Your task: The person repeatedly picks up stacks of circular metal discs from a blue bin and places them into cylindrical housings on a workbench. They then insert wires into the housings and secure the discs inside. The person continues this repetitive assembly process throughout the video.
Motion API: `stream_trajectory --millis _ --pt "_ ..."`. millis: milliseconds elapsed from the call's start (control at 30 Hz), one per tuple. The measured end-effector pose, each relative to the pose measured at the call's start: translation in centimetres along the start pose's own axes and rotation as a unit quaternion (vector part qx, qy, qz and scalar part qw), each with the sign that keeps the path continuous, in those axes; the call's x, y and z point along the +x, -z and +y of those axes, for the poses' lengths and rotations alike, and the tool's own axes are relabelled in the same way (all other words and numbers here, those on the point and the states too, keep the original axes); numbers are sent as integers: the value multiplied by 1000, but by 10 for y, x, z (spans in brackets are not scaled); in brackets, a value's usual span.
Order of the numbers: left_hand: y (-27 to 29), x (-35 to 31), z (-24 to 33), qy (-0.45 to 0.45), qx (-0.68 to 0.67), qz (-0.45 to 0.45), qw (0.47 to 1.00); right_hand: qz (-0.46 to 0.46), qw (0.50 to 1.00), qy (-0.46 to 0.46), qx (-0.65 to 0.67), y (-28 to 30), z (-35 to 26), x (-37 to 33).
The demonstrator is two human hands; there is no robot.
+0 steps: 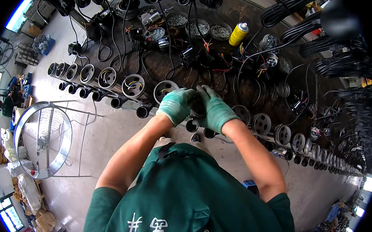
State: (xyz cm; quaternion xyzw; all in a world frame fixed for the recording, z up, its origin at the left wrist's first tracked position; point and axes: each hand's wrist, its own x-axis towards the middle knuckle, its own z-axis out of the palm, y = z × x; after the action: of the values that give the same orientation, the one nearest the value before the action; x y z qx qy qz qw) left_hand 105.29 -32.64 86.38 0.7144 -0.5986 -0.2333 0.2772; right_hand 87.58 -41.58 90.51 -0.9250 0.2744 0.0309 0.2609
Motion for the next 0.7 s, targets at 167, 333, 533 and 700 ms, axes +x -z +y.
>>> stream_trajectory --millis 167,333,533,700 --pt "20 -21 2 -2 -105 -12 994 4 1000 -12 11 -17 -6 22" --pt "11 -101 -1 4 -113 86 990 27 999 11 24 -27 9 12" --pt "31 -262 -42 307 -149 101 935 16 999 37 7 -30 -1 10" --pt "23 -391 -107 446 -161 149 868 51 996 68 14 -39 12 7"
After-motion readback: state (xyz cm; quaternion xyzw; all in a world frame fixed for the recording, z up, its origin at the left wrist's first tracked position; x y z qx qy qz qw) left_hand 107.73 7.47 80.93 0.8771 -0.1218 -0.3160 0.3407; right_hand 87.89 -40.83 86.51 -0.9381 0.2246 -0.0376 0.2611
